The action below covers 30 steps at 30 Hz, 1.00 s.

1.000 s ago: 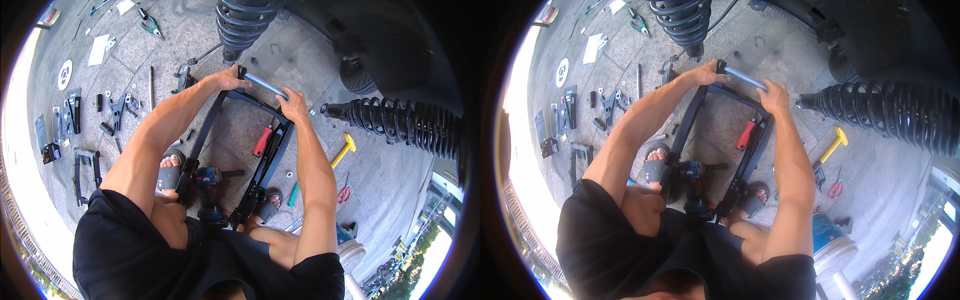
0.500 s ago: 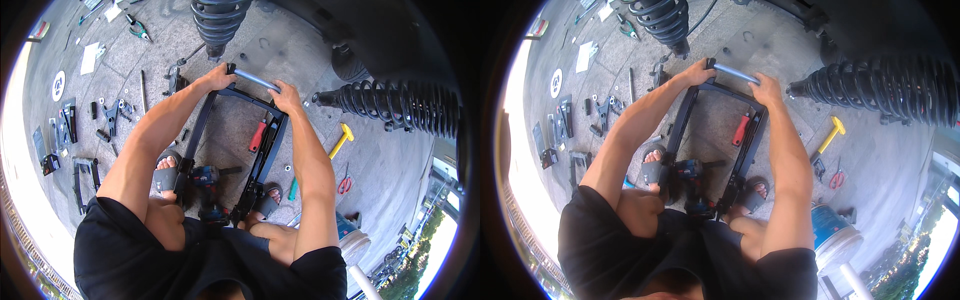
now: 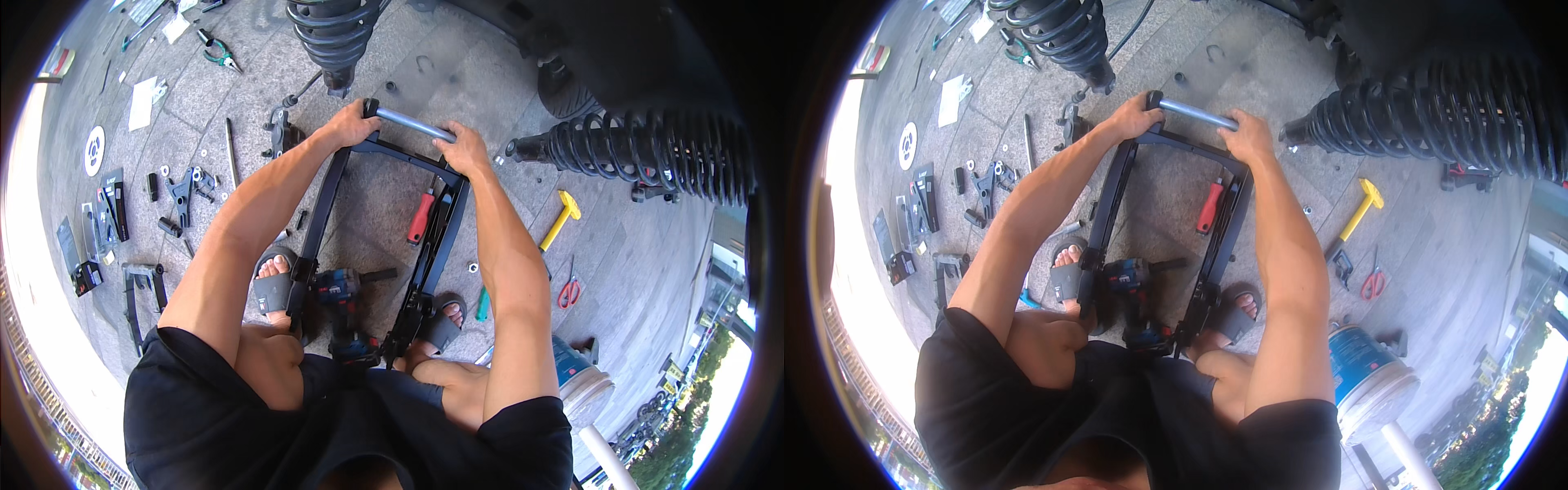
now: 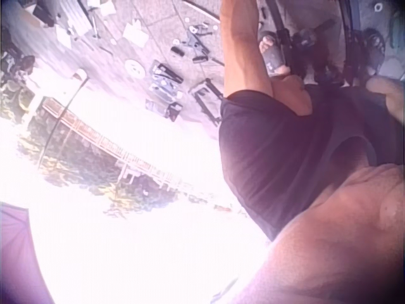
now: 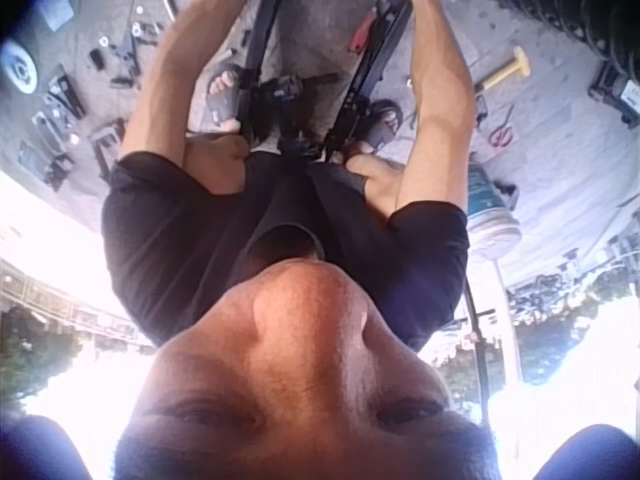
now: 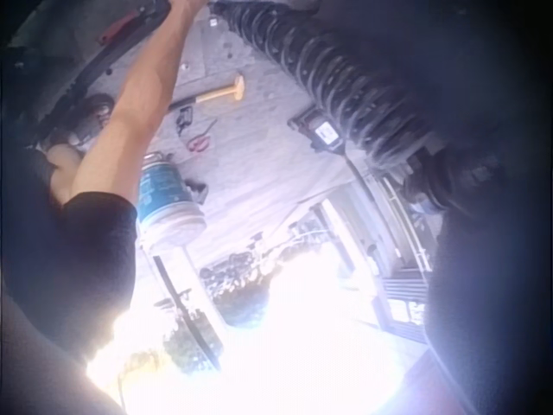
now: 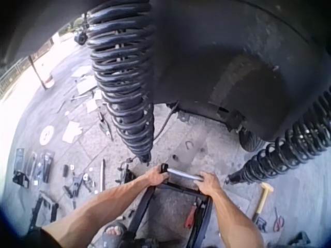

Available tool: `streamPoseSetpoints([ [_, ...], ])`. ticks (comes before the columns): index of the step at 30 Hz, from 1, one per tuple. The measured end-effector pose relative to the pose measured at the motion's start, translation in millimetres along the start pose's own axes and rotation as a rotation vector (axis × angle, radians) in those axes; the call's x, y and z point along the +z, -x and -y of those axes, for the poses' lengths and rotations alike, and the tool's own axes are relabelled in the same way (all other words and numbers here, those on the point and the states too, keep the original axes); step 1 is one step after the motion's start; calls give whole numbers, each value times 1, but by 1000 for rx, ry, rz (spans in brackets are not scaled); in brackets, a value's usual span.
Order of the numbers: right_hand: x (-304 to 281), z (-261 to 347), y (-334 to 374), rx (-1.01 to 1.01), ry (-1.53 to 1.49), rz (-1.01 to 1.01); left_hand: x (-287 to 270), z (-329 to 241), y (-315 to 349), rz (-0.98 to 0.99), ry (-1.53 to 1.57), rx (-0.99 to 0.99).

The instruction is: The person assembles a scooter frame by inserting a metal rod into the frame and securing it with a screwdriver. They then attach a black plastic cover to the frame and tighten it with a screwdriver.

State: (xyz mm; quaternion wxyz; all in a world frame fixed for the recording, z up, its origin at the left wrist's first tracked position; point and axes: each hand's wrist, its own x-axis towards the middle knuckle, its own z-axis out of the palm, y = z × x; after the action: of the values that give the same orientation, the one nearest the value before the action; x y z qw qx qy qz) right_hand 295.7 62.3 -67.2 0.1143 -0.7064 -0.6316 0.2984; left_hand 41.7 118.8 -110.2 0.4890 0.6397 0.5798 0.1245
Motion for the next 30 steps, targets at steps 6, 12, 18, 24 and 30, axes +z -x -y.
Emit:
streamPoseSetpoints([
  [6,1,-2,-1,-35,50,-26,0,1,-3,1,-38,-11],
  [12,2,-5,-3,-18,19,7,-1,1,-2,25,-42,-25],
  [18,4,-10,-7,-45,37,21,-2,0,-2,44,-48,-40],
  [24,3,-8,-7,-17,55,36,-1,-1,0,-1,-59,-1],
  [30,3,-8,-7,-13,-11,30,-3,-6,4,1,-52,-8],
])
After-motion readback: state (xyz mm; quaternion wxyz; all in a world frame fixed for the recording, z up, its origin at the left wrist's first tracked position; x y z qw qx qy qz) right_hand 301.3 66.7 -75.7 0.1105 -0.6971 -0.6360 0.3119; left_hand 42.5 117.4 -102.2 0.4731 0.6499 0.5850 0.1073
